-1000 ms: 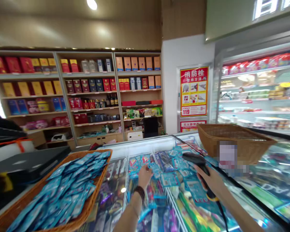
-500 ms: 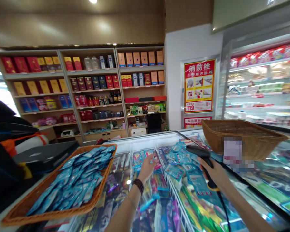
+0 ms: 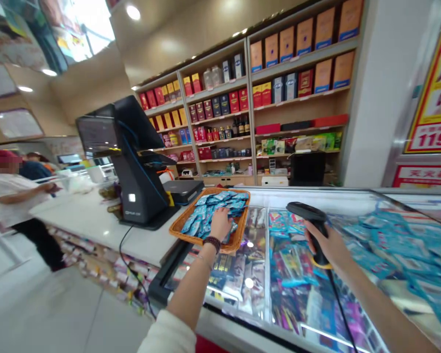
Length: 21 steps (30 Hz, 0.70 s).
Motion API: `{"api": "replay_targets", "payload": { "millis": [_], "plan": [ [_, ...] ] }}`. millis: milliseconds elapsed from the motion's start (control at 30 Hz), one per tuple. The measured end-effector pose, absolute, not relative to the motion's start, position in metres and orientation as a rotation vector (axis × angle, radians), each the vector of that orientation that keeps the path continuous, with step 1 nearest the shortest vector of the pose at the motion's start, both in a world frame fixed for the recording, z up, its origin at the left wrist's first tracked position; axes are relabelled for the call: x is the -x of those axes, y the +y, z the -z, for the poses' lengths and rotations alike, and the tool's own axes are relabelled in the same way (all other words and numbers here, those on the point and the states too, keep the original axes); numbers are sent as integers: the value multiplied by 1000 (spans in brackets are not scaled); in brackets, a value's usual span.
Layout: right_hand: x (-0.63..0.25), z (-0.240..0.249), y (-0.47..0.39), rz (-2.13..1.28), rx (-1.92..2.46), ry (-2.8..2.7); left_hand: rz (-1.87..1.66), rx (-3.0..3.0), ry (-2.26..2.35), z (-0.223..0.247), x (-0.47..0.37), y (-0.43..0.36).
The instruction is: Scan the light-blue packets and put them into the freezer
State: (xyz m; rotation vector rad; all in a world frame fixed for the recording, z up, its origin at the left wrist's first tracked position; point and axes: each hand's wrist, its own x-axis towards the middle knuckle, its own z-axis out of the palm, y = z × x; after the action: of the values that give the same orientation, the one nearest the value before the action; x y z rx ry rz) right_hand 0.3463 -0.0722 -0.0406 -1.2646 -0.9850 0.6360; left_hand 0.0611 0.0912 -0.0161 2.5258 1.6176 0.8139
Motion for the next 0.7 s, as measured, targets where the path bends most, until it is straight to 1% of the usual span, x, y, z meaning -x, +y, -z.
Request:
{"api": "replay_targets", "payload": {
  "millis": [100, 167, 300, 500, 700],
  "plan": [
    [-329, 54, -64, -689, 1269, -1006, -502, -2593, 1697, 25, -43, 91],
    [-324, 61, -65, -723, 1299, -1032, -409, -2640, 1712, 28, -41, 89],
    [-324, 62, -74, -757, 1348, -976, -340, -2665, 1751, 24, -48, 84],
    [-329, 59, -84, -734, 1286, -893, -226, -2727, 1731, 12, -58, 87],
    [-330, 61, -85, -733, 1316, -928, -259, -2756, 1606, 7, -57, 105]
  ]
}}
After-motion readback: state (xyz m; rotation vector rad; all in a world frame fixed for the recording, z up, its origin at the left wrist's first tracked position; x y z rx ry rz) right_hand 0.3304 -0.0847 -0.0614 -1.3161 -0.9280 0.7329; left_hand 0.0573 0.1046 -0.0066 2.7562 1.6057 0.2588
